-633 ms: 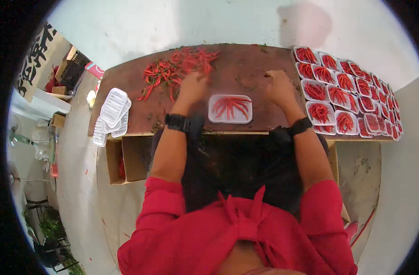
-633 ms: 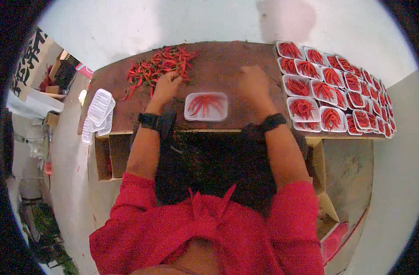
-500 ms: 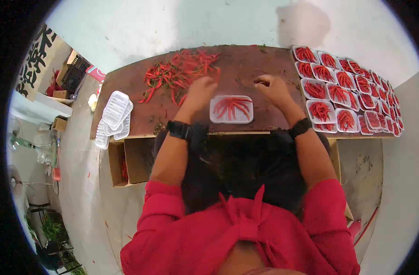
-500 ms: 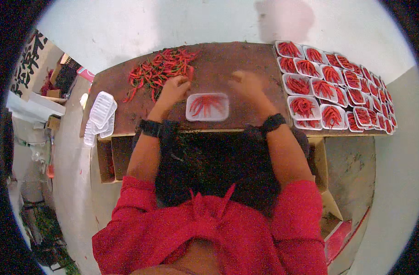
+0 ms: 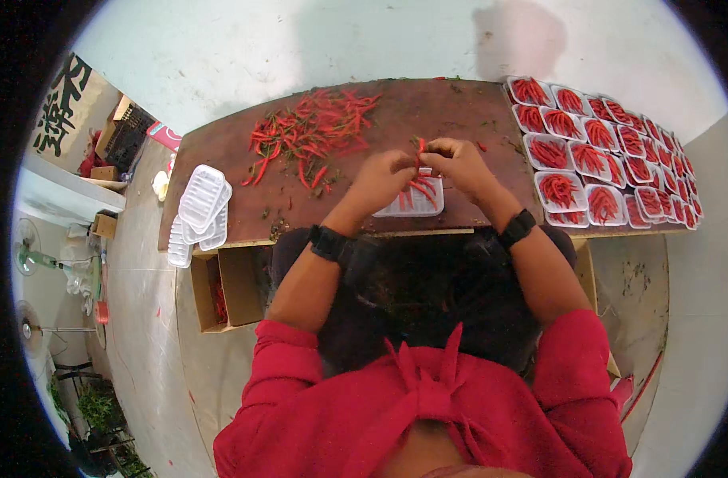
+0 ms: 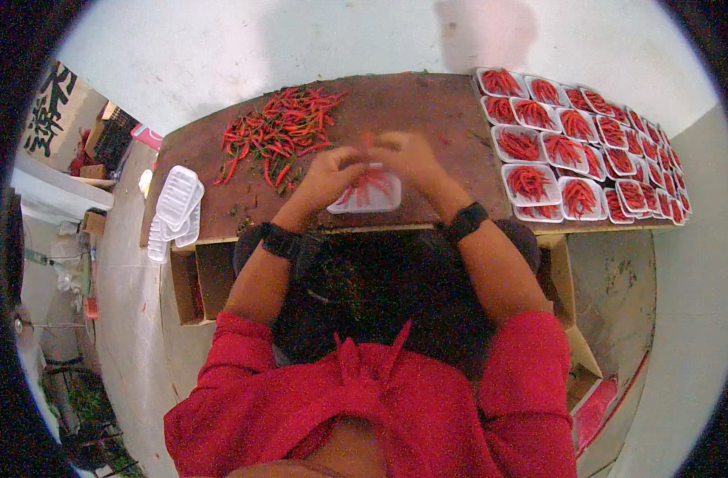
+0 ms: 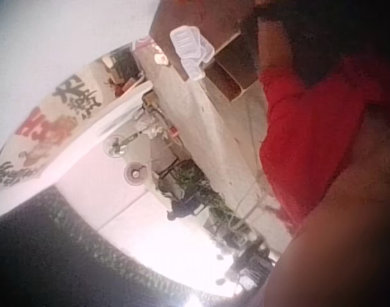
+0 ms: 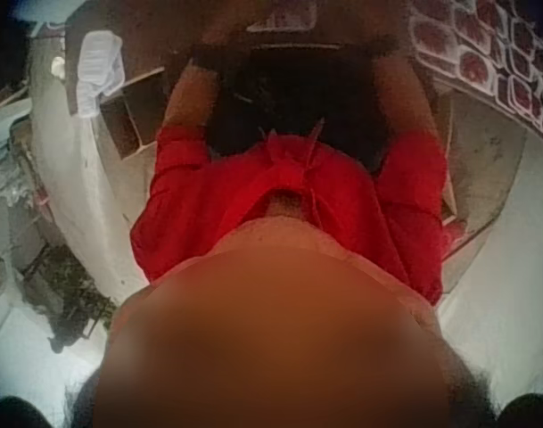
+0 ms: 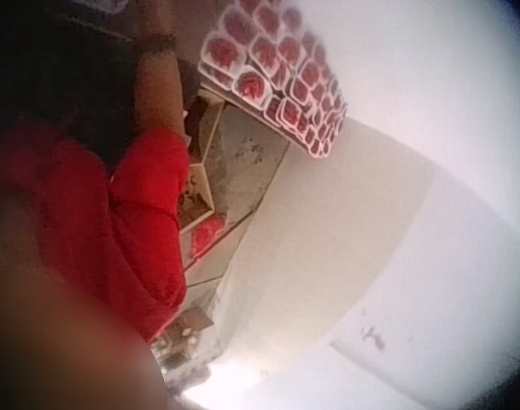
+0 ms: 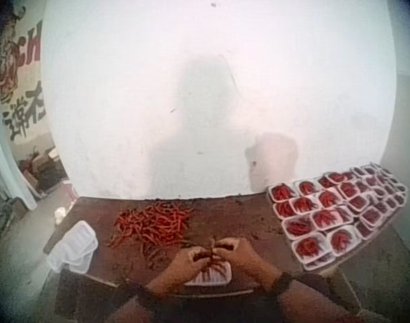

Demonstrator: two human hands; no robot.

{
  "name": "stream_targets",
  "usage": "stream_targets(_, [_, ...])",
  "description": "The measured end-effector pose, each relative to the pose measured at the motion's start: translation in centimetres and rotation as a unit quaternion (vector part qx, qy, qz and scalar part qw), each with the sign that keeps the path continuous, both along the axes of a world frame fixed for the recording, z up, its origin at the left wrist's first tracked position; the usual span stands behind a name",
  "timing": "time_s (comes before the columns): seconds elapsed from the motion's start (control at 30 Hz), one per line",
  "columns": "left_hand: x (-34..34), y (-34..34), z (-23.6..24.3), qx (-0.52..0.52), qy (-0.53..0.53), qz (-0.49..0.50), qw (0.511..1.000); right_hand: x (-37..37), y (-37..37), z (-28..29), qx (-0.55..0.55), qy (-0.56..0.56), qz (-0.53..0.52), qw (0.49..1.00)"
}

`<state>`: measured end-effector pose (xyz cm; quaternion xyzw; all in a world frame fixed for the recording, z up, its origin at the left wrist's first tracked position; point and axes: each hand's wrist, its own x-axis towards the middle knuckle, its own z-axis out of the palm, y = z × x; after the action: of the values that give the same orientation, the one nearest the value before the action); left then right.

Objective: The person picks red chili peppers from a pile on a wooden table, removes the stems by hand, and places the peppers into small white plastic trays. The person continues filling one tray at a time and sets completed trays aside on the table.

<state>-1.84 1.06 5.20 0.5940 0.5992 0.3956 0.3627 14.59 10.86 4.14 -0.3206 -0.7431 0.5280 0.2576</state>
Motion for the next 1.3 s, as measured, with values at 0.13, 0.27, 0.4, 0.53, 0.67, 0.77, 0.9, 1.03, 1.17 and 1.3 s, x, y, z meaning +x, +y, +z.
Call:
stream_targets(0.13, [-0.7,0.3,-0.3,0.054,0.039,0.072,0.995,-0.6,0.2,-0.3,0.036,-0.010,0.016,0.999])
stream_targets(0.27, [-1.7,0.7,-0.6,0.106,-0.002,0.082,0.991,-0.8,-0.6,0.7,0.082,-0.054,0.035,0.995])
stream_targets(0.4, [-1.8,0.6,-0.5,0.094,0.010,0.077,0.993,-1.2,-0.8,2.1,0.090,-0.100,0.070,0.988])
stream_targets(0.53, [-1.7,0.7,-0.2,0.083,0.013,0.084,0.993,-1.5,0.0,2.1,0.120,-0.145,0.094,0.978])
stream_targets(0.67, [-1.7,0.6,0.0,0.119,0.092,0.086,0.985,-1.8,0.4,1.0,0.097,-0.102,0.084,0.986])
stream_targets(0.77, [-1.6,0.6,0.0,0.135,0.111,0.093,0.980,-2.2,0.7,0.6,0.091,-0.067,0.078,0.991])
stream_targets(0.9, [-1.4,0.7,-0.1,0.097,0.047,0.099,0.989,-2.0,1.0,0.6,0.063,-0.067,0.076,0.993])
stream_targets(1.03, [-1.5,0.6,-0.1,0.089,0.078,0.099,0.988,-1.9,1.2,0.5,0.039,-0.058,0.079,0.994])
stream_targets(1.17, [-1.6,0.6,-0.2,0.107,0.104,0.088,0.985,-1.7,1.3,0.6,0.097,-0.076,0.074,0.990])
stream_targets(1.3, [-1.6,0.6,-0.4,0.099,0.090,0.087,0.987,-1.8,0.9,0.8,0.189,-0.082,0.046,0.978])
